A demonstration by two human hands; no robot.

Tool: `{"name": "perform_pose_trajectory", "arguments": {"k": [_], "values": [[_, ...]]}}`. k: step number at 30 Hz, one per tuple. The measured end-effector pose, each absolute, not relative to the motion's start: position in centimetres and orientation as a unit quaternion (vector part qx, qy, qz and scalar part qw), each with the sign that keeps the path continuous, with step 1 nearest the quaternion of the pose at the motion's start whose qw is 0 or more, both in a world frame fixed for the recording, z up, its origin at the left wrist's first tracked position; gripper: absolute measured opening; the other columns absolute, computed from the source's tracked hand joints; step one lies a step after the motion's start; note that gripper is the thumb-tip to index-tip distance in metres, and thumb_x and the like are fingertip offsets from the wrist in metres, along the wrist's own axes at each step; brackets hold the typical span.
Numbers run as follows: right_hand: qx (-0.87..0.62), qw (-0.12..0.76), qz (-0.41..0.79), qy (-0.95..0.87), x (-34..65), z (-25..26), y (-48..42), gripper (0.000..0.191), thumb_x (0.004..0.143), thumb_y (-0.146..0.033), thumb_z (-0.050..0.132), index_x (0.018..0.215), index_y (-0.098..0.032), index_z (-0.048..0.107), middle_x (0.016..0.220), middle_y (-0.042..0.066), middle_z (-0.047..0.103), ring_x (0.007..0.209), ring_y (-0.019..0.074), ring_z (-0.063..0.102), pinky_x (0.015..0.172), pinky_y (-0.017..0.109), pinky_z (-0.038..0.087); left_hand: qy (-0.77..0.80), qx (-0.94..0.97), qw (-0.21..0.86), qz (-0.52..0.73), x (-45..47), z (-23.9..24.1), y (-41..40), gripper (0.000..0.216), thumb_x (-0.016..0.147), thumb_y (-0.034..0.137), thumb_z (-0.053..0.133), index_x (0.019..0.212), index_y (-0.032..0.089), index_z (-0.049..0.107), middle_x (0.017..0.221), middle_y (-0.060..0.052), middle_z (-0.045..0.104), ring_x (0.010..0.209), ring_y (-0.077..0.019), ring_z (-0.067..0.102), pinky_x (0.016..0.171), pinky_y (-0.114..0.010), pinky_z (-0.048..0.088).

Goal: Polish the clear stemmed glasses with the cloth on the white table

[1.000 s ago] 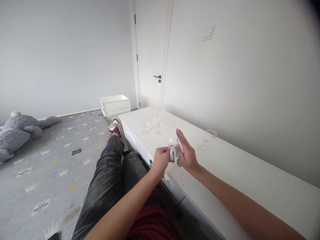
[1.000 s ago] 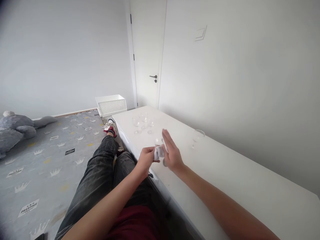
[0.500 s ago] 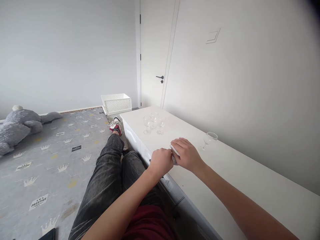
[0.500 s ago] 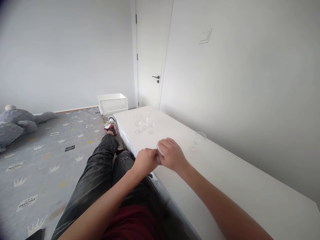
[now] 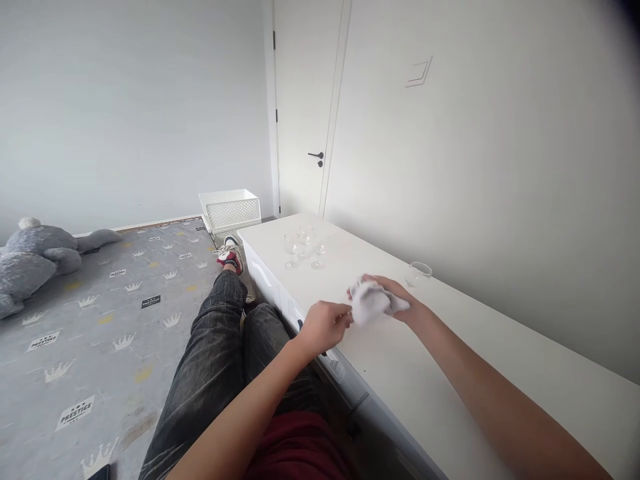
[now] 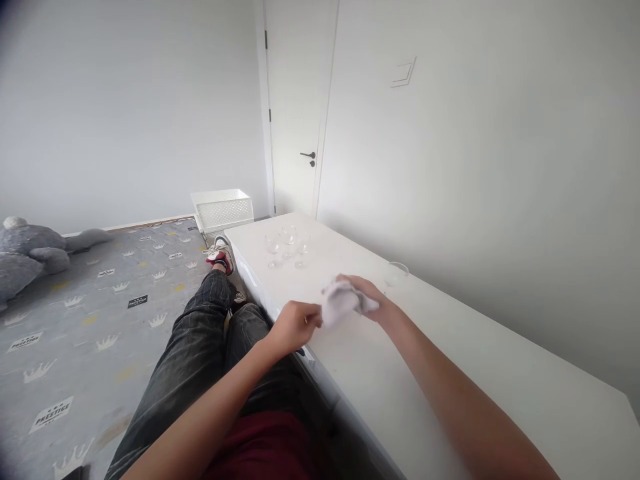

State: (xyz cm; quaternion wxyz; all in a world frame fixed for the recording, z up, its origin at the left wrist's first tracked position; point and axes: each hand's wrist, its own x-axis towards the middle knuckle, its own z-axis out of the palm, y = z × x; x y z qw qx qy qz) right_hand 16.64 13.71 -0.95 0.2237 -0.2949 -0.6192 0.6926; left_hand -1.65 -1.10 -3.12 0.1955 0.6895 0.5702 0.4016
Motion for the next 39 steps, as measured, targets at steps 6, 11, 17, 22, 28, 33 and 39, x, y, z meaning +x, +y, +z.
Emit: {"name": "perform_pose_trajectory", "arguments": {"k": [6,11,17,22,28,33,39], "values": [[-0.404,0.516,0.551,-0.517,15.2,-4.2,14.3,0.039,0.084,-0.062,0.069,0.083,-0.024,0.062,0.075,-0.001,0.060,0.065,0.0160,0.055,0.054,0.027,0.043,0.522,0.430,0.329,0.660,-3.2,-3.7,0.1,0.031,0.088,0.046,0.072,0.096,0.018,0.084,0.111,-0.010,0.079,0.091,-0.0192,0.068,0.078,-0.028,0.052],[-0.316,0.535,0.571,-0.536,13.0,-3.7,10.5,0.027,0.090,-0.051,0.069,0.088,-0.025,0.063,0.086,-0.001,0.061,0.079,0.0161,0.058,0.068,0.026,0.048,0.538,0.375,0.377,0.653,-2.5,-5.0,0.5,0.038,0.079,0.050,0.081,0.092,0.015,0.084,0.083,-0.006,0.078,0.074,-0.0152,0.062,0.069,-0.026,0.047],[-0.212,0.442,0.742,-0.458,11.4,-3.7,7.9,0.025,0.091,-0.046,0.069,0.083,-0.022,0.064,0.079,0.000,0.061,0.073,0.0171,0.060,0.068,0.030,0.051,0.518,0.406,0.374,0.654,-1.6,-5.2,0.6,0.034,0.082,0.048,0.080,0.078,0.014,0.080,0.077,-0.005,0.077,0.074,-0.0172,0.067,0.073,-0.028,0.049],[-0.225,0.410,0.712,-0.524,11.5,-5.2,8.0,0.029,0.080,-0.037,0.081,0.105,-0.025,0.072,0.095,0.001,0.074,0.082,0.0186,0.066,0.072,0.030,0.053,0.516,0.439,0.353,0.645,-1.8,-4.8,0.6,0.027,0.082,0.042,0.079,0.080,0.015,0.080,0.079,-0.006,0.079,0.078,-0.0197,0.072,0.077,-0.029,0.055],[-0.219,0.277,0.778,-0.520,11.4,-6.8,8.6,0.027,0.080,-0.042,0.081,0.095,-0.021,0.074,0.092,0.006,0.076,0.090,0.0232,0.071,0.080,0.037,0.057,0.563,0.457,0.335,0.602,-2.5,-4.2,0.1,0.023,0.084,0.039,0.075,0.079,0.017,0.080,0.075,-0.005,0.078,0.070,-0.0214,0.072,0.064,-0.030,0.055],[-0.225,0.282,0.764,-0.534,11.7,-7.1,9.2,0.022,0.078,-0.033,0.083,0.093,-0.021,0.073,0.086,0.004,0.074,0.087,0.0220,0.070,0.083,0.038,0.057,0.618,0.515,0.213,0.555,-3.1,-4.0,-0.3,0.012,0.083,0.029,0.076,0.073,0.022,0.078,0.072,-0.001,0.077,0.067,-0.0186,0.069,0.067,-0.030,0.050],[-0.266,0.360,0.699,-0.557,11.3,-6.6,9.6,0.017,0.070,-0.020,0.079,0.085,-0.020,0.070,0.081,0.000,0.070,0.081,0.0170,0.065,0.074,0.028,0.050,0.568,0.635,0.088,0.517,-3.1,-4.5,-0.2,0.014,0.085,0.021,0.073,0.071,0.023,0.071,0.073,-0.002,0.072,0.082,-0.0214,0.063,0.083,-0.036,0.049]]}}
